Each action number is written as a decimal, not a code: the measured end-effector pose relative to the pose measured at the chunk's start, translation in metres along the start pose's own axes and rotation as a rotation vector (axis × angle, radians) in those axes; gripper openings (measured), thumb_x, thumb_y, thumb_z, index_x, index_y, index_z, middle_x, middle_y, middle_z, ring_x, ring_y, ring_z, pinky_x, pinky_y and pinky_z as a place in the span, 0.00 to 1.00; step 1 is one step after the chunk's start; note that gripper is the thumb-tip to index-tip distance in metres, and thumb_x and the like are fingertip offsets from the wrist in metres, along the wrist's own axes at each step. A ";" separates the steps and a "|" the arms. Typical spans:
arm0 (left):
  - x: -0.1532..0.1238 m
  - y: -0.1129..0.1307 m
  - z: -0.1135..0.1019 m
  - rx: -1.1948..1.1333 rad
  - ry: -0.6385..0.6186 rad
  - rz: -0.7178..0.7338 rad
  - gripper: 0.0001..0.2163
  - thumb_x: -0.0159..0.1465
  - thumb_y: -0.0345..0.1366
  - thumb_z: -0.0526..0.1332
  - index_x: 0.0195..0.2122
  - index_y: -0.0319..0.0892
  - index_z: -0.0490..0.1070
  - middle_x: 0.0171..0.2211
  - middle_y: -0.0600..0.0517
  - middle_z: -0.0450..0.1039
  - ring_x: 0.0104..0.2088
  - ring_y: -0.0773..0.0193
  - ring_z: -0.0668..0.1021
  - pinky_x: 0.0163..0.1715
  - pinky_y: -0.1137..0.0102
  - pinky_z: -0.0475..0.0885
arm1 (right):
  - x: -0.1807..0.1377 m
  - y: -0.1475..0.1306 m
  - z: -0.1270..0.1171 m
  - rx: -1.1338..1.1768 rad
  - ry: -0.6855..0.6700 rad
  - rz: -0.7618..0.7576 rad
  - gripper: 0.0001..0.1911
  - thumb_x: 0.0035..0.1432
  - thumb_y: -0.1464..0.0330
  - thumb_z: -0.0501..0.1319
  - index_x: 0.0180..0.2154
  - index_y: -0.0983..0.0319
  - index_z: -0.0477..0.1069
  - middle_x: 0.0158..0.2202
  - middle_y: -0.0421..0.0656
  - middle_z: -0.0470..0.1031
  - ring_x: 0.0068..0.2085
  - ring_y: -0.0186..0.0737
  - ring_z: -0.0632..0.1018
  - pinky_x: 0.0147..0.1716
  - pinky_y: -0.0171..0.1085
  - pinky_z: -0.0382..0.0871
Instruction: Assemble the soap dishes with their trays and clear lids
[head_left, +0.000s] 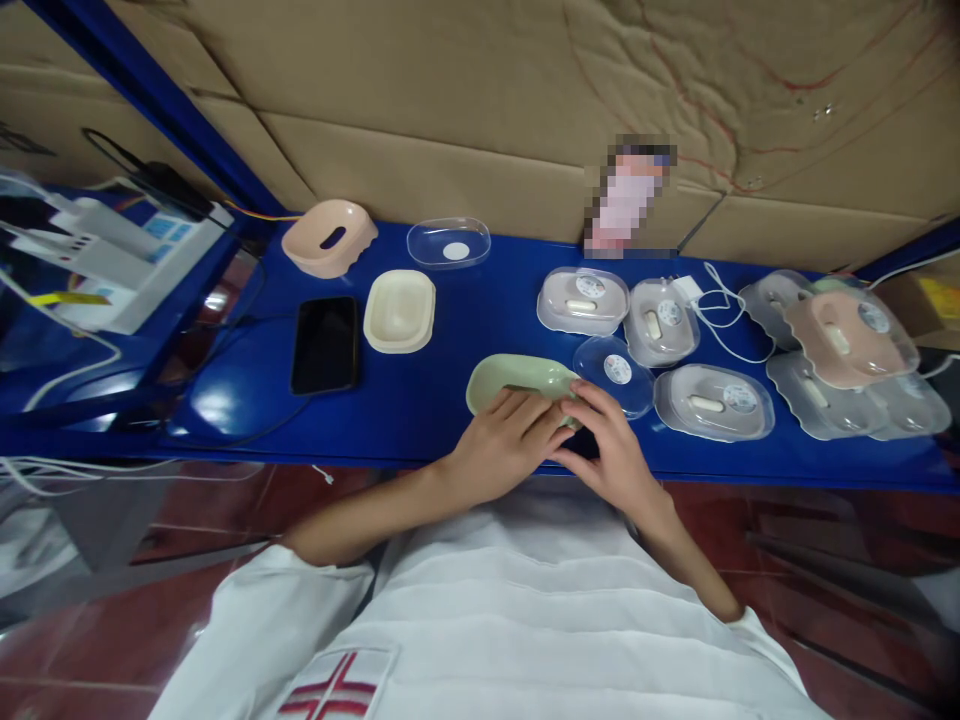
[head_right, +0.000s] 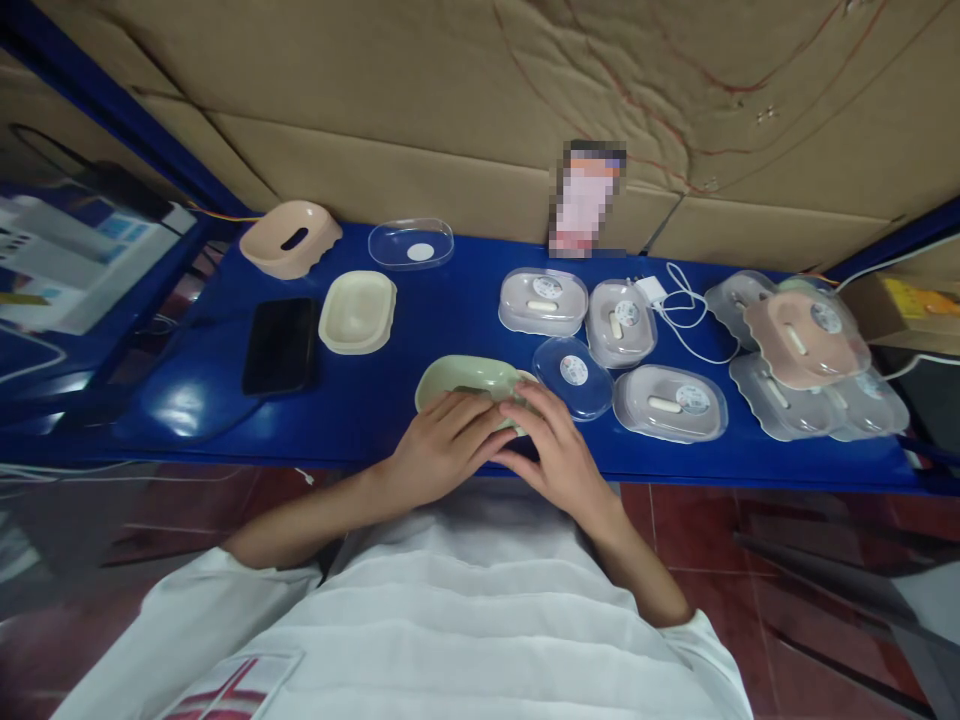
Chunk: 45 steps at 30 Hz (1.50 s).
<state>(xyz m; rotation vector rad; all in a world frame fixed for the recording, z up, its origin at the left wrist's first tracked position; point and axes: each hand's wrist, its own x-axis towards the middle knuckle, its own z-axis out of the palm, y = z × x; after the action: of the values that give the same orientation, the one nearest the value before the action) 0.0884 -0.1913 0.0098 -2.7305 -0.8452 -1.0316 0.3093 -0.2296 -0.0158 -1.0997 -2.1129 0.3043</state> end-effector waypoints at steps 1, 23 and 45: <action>0.000 -0.003 -0.001 -0.044 -0.020 0.002 0.10 0.79 0.38 0.62 0.53 0.36 0.76 0.45 0.43 0.83 0.44 0.55 0.84 0.46 0.62 0.78 | 0.002 0.001 0.000 0.016 0.016 0.020 0.33 0.71 0.60 0.69 0.72 0.50 0.63 0.67 0.51 0.72 0.70 0.56 0.74 0.67 0.58 0.76; -0.042 -0.054 -0.016 -0.201 -0.064 0.007 0.11 0.76 0.33 0.67 0.58 0.42 0.74 0.56 0.42 0.81 0.56 0.54 0.82 0.62 0.54 0.75 | 0.009 0.006 -0.007 0.032 0.026 0.044 0.15 0.75 0.67 0.62 0.60 0.53 0.77 0.73 0.49 0.67 0.74 0.54 0.69 0.71 0.57 0.71; -0.039 -0.048 -0.013 -0.146 -0.134 0.042 0.09 0.75 0.32 0.65 0.55 0.44 0.77 0.51 0.47 0.84 0.53 0.57 0.83 0.63 0.57 0.73 | 0.003 0.010 -0.008 -0.029 -0.070 -0.071 0.22 0.71 0.68 0.69 0.64 0.54 0.76 0.60 0.47 0.81 0.70 0.54 0.75 0.70 0.60 0.74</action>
<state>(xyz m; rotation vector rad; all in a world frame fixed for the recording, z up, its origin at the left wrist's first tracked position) 0.0308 -0.1725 -0.0096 -2.9541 -0.7549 -0.9472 0.3200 -0.2218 -0.0133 -1.0412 -2.2189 0.2829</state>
